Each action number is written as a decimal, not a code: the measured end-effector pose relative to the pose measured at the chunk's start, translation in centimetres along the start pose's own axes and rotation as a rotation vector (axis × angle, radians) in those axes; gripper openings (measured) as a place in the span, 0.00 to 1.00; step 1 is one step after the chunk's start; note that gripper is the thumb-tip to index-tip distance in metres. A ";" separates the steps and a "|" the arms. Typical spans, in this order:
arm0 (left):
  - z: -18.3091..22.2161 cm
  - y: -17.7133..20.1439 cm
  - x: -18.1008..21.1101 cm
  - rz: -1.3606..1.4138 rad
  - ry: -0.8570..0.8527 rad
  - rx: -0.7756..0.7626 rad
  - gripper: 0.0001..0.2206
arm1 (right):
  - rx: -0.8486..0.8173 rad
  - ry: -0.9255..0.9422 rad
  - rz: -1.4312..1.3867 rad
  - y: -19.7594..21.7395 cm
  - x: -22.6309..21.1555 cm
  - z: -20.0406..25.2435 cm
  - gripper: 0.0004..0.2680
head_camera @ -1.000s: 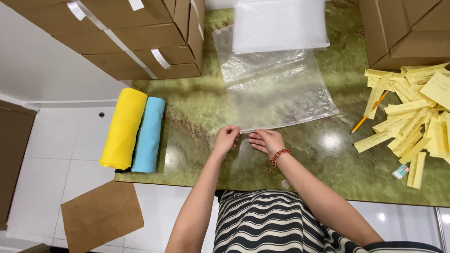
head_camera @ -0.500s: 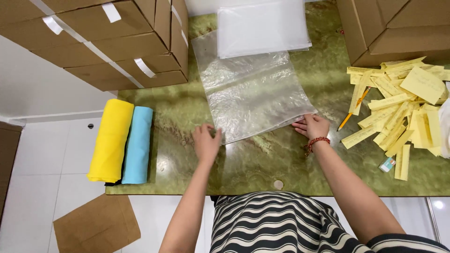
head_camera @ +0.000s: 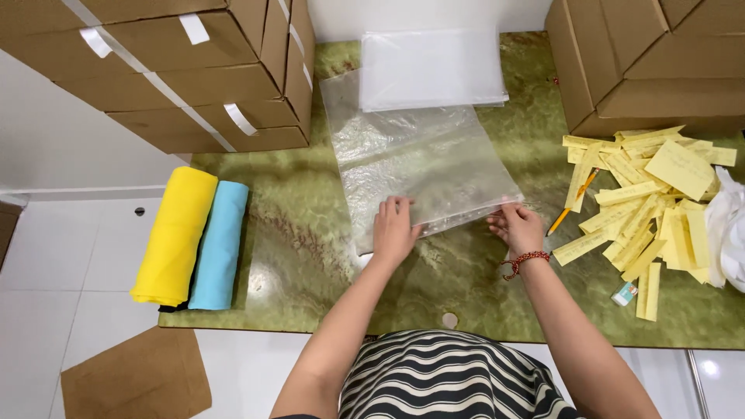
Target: The person ties a white ribbon around a cardboard box and writes on a yellow sticky note attached to it. They then wrap a rolled yellow fabric in bubble wrap and place it into an open cardboard box.
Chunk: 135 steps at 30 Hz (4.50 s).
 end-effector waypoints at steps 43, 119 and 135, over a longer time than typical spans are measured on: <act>3.1 10.7 -8.7 0.199 0.010 0.049 0.12 | -0.552 0.501 1.318 -22.6 4.9 13.7 0.35; 5.7 0.2 -12.1 -0.137 -0.173 -0.142 0.05 | -0.441 -0.567 0.369 -11.4 -3.2 13.0 0.33; 4.7 9.9 -7.6 0.193 -0.099 0.238 0.30 | -0.735 -0.664 0.677 -13.9 0.2 14.3 0.34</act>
Point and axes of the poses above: each hand's wrist, its own z-axis away from the middle knuckle, its own y-axis out of the back of the hand, x = y × z, the point moved 7 cm from there along -z, towards the middle knuckle, and after that the axes turned 13 degrees about -z, right-handed, at the moved point
